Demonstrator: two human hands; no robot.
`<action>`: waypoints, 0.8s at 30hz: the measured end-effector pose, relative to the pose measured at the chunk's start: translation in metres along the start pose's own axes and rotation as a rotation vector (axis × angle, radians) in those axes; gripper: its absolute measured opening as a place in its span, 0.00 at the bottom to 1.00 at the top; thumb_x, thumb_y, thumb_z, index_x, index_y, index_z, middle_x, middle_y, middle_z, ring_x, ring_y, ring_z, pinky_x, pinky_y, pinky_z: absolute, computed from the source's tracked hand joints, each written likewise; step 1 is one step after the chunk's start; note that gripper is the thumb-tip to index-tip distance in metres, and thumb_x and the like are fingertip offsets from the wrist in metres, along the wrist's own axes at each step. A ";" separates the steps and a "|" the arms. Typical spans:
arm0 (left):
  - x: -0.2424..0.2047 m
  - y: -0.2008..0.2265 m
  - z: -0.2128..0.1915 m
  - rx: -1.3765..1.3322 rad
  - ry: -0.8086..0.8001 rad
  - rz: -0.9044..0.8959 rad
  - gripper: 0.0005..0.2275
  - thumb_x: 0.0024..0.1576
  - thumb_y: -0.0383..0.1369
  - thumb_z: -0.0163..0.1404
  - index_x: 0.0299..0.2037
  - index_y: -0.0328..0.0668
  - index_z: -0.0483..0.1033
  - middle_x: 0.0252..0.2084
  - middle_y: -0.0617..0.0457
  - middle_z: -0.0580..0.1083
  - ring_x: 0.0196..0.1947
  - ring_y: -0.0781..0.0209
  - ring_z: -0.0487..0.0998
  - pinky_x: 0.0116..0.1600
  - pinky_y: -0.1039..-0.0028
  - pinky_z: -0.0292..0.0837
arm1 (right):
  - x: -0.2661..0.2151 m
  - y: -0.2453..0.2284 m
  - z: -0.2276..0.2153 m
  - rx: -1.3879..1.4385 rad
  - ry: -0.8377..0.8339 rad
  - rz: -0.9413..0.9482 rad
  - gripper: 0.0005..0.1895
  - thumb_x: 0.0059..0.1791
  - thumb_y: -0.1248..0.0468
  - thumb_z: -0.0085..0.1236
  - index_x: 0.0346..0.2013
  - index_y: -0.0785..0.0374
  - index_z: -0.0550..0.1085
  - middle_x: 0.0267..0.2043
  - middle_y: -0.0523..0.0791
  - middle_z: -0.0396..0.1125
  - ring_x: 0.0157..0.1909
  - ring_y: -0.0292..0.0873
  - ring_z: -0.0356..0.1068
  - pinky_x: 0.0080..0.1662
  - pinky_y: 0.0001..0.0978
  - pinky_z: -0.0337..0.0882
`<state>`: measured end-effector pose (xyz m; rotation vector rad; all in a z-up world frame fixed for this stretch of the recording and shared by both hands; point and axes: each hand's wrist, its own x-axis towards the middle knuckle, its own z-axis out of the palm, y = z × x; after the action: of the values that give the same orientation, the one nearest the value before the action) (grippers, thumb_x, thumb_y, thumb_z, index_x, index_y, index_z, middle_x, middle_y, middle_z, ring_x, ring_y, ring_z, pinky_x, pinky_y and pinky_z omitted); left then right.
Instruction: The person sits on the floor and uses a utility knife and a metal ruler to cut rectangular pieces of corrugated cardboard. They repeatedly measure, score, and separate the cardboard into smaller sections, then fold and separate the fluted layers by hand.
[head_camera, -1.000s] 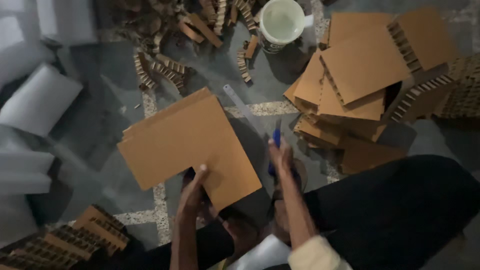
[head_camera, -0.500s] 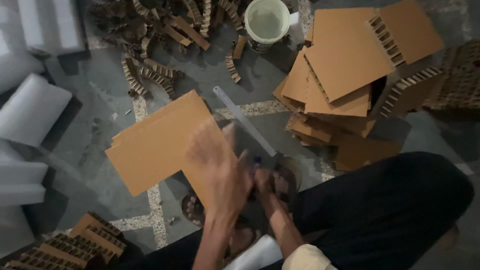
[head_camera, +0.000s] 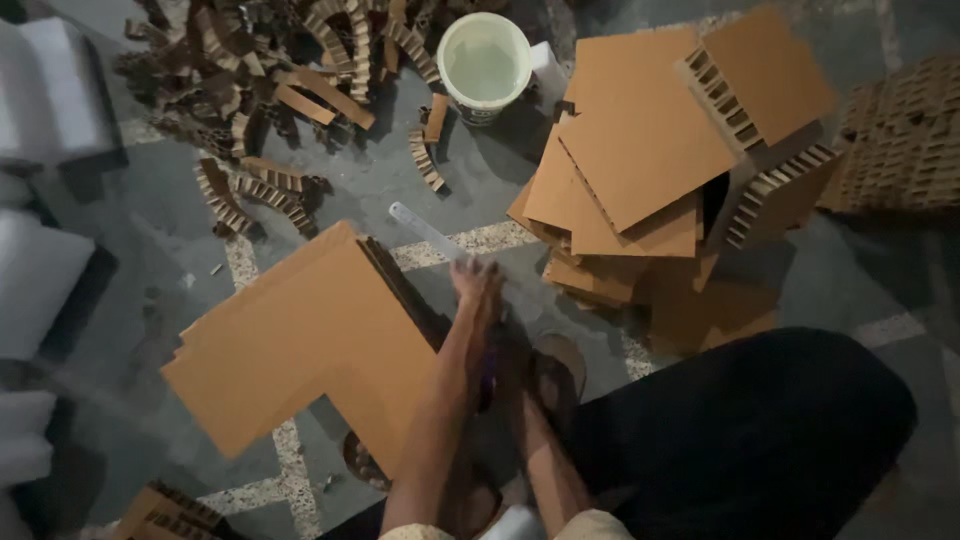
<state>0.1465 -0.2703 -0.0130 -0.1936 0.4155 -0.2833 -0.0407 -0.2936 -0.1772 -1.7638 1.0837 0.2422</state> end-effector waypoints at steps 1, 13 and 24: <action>-0.003 -0.001 0.003 0.103 -0.046 0.020 0.16 0.62 0.43 0.43 0.59 0.56 0.68 0.61 0.54 0.70 0.61 0.37 0.70 0.64 0.40 0.58 | -0.003 0.002 0.001 0.004 -0.004 0.011 0.21 0.52 0.51 0.56 0.38 0.68 0.79 0.32 0.52 0.71 0.37 0.52 0.72 0.40 0.47 0.68; 0.032 0.004 -0.036 -2.735 0.475 0.322 0.06 0.61 0.34 0.48 0.40 0.53 0.81 0.41 0.57 0.80 0.42 0.56 0.82 0.49 0.57 0.74 | -0.017 0.008 -0.013 -0.018 -0.050 0.034 0.20 0.53 0.51 0.56 0.38 0.69 0.78 0.30 0.49 0.69 0.36 0.50 0.70 0.40 0.45 0.67; 0.041 0.019 -0.067 -2.717 1.044 0.242 0.07 0.57 0.32 0.51 0.29 0.49 0.83 0.33 0.55 0.81 0.34 0.55 0.84 0.32 0.63 0.79 | -0.024 -0.010 -0.016 -0.049 -0.064 0.032 0.20 0.54 0.51 0.56 0.37 0.69 0.77 0.29 0.47 0.68 0.34 0.49 0.68 0.40 0.44 0.66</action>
<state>0.1583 -0.2737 -0.0923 -2.6993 1.6234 0.7106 -0.0516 -0.2920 -0.1486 -1.7716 1.0691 0.3453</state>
